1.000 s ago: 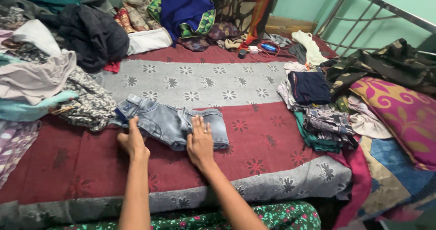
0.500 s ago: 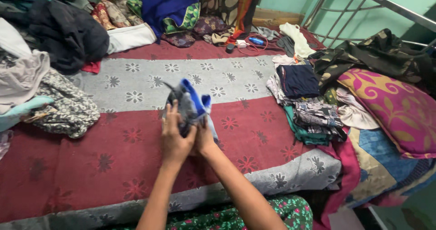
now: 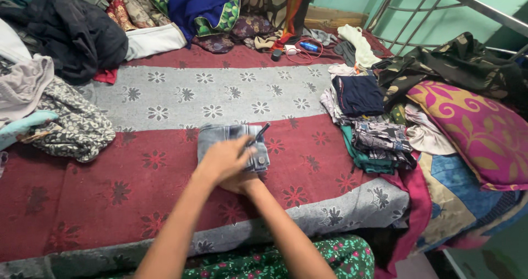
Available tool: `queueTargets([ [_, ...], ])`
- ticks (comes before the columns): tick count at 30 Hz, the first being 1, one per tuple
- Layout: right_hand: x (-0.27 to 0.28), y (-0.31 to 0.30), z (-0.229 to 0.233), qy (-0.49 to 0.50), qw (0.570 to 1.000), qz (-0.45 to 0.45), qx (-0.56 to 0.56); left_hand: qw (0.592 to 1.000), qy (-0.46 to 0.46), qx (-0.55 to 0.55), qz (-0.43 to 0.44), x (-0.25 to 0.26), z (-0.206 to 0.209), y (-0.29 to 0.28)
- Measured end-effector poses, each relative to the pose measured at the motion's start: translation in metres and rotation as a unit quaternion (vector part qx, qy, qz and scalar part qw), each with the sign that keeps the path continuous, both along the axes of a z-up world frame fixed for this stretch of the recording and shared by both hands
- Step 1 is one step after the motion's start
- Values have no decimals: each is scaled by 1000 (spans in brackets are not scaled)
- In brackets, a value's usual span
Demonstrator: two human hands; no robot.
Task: The person folds several garments on a bed, including dark pants, light blue jeans, a white top, and a pink top. Each item is smoothed, folded into a compact rectangle, and stacked. The person then places folded items into a blue laundry basket.
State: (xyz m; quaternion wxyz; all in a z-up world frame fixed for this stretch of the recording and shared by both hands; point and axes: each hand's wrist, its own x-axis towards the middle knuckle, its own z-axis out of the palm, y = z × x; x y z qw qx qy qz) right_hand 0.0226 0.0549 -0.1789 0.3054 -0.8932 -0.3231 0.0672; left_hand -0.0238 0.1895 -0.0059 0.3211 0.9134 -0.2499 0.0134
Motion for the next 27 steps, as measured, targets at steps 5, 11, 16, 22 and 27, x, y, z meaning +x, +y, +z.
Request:
queueTargets([
  [5,-55,24,79,10,975,-128,-184,967,-189,161,59,22,-15,-1],
  [11,-112,-16,144,-111,987,113,-21,973,-109,189,71,32,-35,0],
  [16,-98,-90,185,169,978,20,122,972,-133,178,74,35,-42,0],
  [22,11,-59,153,-202,971,-116,52,962,-62,256,68,41,-44,-7],
  [27,27,-42,107,-25,973,-196,121,962,-49,260,70,36,-43,-5],
])
